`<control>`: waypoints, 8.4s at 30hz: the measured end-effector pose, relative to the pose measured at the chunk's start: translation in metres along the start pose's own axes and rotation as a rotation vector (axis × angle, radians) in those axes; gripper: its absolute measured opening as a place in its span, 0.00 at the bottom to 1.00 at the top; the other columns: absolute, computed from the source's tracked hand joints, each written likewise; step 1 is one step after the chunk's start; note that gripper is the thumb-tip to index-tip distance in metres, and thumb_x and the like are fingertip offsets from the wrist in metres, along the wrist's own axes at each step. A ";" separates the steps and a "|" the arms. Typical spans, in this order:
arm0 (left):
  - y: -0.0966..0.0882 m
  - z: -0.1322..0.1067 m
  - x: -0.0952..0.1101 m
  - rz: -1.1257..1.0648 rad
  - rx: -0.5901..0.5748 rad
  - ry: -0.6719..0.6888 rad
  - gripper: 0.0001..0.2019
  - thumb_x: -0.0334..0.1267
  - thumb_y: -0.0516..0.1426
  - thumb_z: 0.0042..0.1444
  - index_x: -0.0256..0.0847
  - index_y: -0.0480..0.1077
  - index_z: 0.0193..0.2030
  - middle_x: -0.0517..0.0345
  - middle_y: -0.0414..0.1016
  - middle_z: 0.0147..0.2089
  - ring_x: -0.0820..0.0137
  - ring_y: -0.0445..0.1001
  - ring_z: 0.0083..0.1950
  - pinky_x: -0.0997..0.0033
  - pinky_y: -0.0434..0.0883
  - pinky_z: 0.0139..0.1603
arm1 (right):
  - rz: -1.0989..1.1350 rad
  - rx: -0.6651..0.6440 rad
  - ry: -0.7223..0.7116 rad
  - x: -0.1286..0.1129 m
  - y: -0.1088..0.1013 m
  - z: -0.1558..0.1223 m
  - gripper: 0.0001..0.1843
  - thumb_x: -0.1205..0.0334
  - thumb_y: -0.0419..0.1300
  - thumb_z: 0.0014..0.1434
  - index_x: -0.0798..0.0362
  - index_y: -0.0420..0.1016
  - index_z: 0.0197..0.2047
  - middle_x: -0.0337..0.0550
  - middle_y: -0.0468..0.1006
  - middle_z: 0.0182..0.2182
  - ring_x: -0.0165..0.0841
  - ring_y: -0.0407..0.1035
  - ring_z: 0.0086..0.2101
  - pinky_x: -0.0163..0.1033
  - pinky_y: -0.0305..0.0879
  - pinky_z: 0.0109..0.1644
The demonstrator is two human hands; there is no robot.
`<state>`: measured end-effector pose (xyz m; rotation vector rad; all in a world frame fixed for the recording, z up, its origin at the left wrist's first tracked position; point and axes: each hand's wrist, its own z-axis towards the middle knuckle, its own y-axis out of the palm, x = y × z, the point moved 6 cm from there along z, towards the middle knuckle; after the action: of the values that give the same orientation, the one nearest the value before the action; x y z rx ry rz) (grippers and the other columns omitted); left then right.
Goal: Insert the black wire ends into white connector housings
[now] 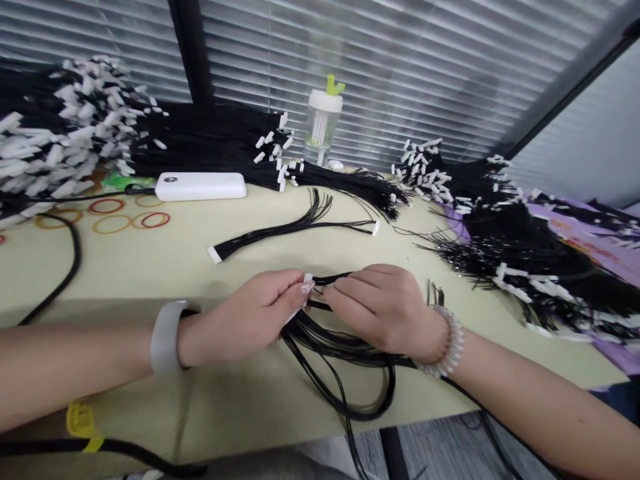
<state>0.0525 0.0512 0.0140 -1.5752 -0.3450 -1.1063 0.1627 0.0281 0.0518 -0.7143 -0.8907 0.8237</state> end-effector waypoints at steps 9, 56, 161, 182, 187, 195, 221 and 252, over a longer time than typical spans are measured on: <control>-0.001 0.001 0.000 0.015 -0.008 0.022 0.16 0.44 0.40 0.58 0.39 0.57 0.25 0.64 0.59 0.23 0.74 0.58 0.26 0.74 0.57 0.27 | 0.029 -0.070 0.041 0.002 0.004 0.002 0.10 0.68 0.48 0.57 0.55 0.67 0.27 0.38 0.68 0.22 0.25 0.59 0.24 0.34 0.54 0.29; -0.006 0.000 -0.011 -0.290 0.164 -0.159 0.15 0.45 0.43 0.58 0.39 0.56 0.25 0.66 0.54 0.21 0.79 0.57 0.20 0.81 0.60 0.18 | 0.905 0.785 1.033 0.112 -0.032 -0.053 0.15 0.70 0.56 0.50 0.52 0.69 0.43 0.45 0.66 0.47 0.29 0.68 0.37 0.34 0.67 0.35; -0.012 0.001 -0.017 -0.239 0.238 -0.143 0.14 0.47 0.41 0.58 0.41 0.56 0.29 0.65 0.56 0.25 0.77 0.59 0.23 0.78 0.62 0.22 | 0.243 0.142 0.511 0.056 -0.041 -0.014 0.18 0.56 0.62 0.45 0.55 0.56 0.21 0.37 0.58 0.20 0.25 0.54 0.23 0.31 0.51 0.25; -0.013 -0.012 0.005 0.103 0.279 0.052 0.09 0.37 0.43 0.59 0.41 0.54 0.27 0.66 0.57 0.24 0.75 0.55 0.25 0.75 0.56 0.25 | 0.643 -0.273 0.389 0.000 0.019 -0.001 0.12 0.62 0.46 0.59 0.55 0.63 0.26 0.33 0.59 0.19 0.21 0.50 0.22 0.30 0.50 0.29; -0.014 -0.010 0.003 0.080 0.287 0.039 0.11 0.38 0.43 0.59 0.41 0.52 0.26 0.66 0.54 0.22 0.76 0.54 0.24 0.75 0.55 0.25 | 0.450 -0.218 0.382 0.014 0.009 -0.002 0.09 0.67 0.51 0.53 0.56 0.67 0.23 0.36 0.63 0.22 0.22 0.54 0.25 0.30 0.51 0.29; -0.015 -0.005 0.002 0.087 0.244 0.020 0.12 0.38 0.42 0.59 0.40 0.51 0.24 0.66 0.54 0.22 0.76 0.53 0.23 0.76 0.54 0.24 | 0.554 0.113 0.967 0.100 -0.019 -0.041 0.08 0.61 0.56 0.51 0.53 0.73 0.34 0.37 0.70 0.20 0.22 0.61 0.18 0.27 0.57 0.19; -0.004 -0.002 -0.005 -0.201 0.042 -0.155 0.16 0.47 0.41 0.58 0.40 0.56 0.25 0.65 0.56 0.22 0.77 0.59 0.21 0.79 0.61 0.21 | 0.358 -0.031 0.426 0.031 -0.005 -0.010 0.07 0.67 0.52 0.54 0.55 0.71 0.30 0.38 0.69 0.24 0.23 0.62 0.26 0.29 0.56 0.28; -0.001 0.001 -0.001 -0.026 0.008 0.009 0.17 0.45 0.38 0.59 0.39 0.57 0.26 0.63 0.58 0.24 0.74 0.59 0.27 0.74 0.59 0.30 | -0.085 -0.051 0.087 -0.001 -0.006 0.004 0.11 0.68 0.49 0.56 0.55 0.69 0.25 0.37 0.70 0.22 0.26 0.59 0.25 0.36 0.51 0.27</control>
<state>0.0519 0.0528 0.0142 -1.5627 -0.3645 -1.1305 0.1608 0.0253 0.0584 -0.7463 -0.8600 0.6912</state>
